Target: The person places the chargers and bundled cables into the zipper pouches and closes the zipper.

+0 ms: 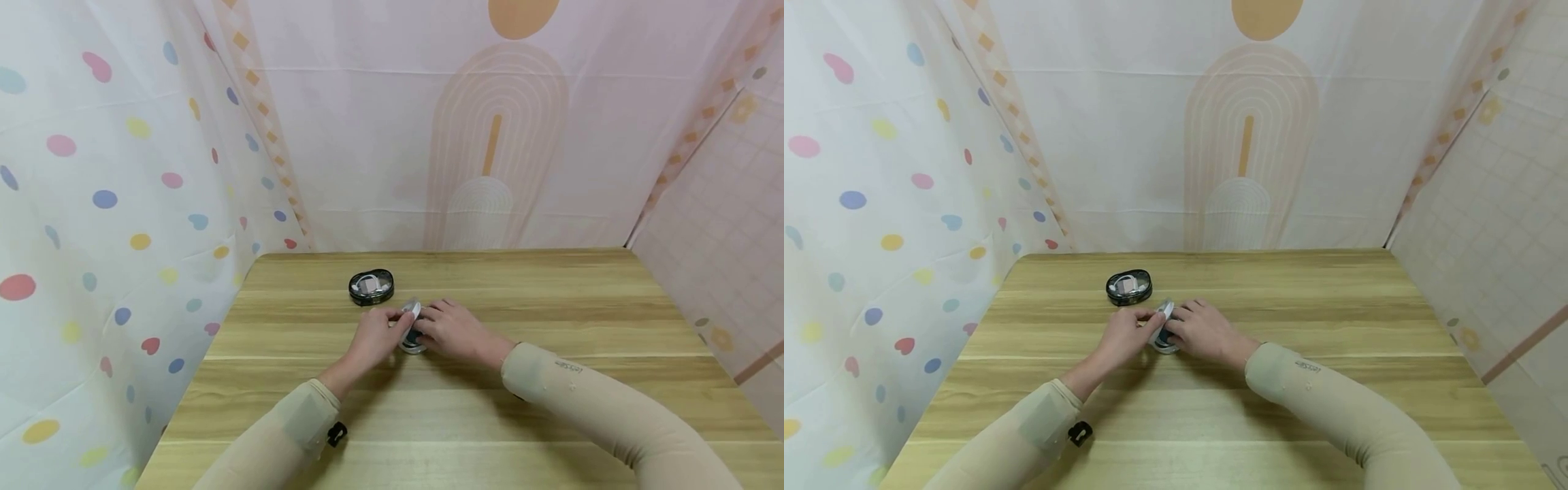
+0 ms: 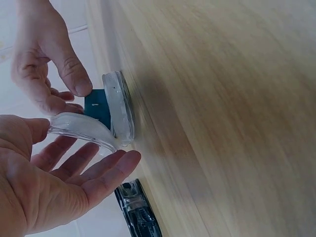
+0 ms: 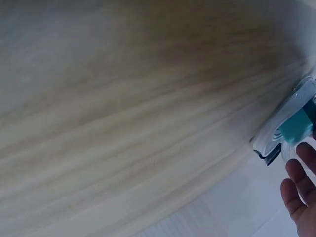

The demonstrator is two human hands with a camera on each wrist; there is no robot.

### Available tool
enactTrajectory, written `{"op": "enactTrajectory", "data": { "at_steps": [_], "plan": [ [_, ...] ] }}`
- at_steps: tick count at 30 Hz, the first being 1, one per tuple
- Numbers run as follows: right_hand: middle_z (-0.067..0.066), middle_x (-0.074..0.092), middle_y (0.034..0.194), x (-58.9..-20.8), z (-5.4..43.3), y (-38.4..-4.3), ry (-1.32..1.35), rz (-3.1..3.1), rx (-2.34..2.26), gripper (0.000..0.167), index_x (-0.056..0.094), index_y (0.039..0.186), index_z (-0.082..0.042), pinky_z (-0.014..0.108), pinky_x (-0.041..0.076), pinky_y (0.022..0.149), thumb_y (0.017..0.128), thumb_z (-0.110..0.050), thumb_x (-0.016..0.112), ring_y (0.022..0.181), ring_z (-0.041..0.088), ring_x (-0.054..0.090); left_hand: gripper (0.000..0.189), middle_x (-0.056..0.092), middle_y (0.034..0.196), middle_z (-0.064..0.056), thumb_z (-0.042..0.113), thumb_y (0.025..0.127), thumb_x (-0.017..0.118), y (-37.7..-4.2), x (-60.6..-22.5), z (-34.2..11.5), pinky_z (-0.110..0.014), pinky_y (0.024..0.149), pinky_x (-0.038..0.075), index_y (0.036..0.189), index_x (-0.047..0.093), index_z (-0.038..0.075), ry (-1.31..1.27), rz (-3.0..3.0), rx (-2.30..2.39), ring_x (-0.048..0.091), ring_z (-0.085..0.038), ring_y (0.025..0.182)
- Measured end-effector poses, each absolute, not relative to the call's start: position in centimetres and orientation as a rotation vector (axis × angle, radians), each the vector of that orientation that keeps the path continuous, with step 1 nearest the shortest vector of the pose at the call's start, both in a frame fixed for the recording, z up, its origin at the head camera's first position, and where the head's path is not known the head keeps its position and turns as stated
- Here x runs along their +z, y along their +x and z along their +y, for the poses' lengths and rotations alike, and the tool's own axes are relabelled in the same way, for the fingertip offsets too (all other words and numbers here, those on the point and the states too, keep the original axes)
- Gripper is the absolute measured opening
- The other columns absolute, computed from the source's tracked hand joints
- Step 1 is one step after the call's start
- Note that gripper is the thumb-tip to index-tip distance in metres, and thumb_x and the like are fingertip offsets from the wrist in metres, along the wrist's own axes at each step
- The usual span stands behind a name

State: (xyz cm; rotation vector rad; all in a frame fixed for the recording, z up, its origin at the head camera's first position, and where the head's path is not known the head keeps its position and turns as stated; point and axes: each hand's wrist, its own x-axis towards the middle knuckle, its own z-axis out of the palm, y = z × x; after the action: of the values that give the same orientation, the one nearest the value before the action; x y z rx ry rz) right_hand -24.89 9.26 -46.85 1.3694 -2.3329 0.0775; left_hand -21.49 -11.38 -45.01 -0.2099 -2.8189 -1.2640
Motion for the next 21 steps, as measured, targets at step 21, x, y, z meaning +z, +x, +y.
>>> {"op": "enactTrajectory", "data": {
  "at_steps": [21],
  "plan": [
    [0.011, 0.081, 0.118, -47.1, 9.2, -24.5, 1.105, -2.628, 0.538, 0.028, 0.081, 0.112, -0.006, 0.046, 0.061, 0.099, 0.091, -0.023, 0.086, 0.108, 0.028, 0.078, 0.034, 0.074, 0.103, -0.019, 0.021, 0.111, 0.047, -22.6, -46.2, -12.7, -0.051, 0.091, 0.058, 0.115, 0.071, -0.004, -0.125, -2.682, -1.297, 0.069, -0.032, 0.096]
  ]
}}
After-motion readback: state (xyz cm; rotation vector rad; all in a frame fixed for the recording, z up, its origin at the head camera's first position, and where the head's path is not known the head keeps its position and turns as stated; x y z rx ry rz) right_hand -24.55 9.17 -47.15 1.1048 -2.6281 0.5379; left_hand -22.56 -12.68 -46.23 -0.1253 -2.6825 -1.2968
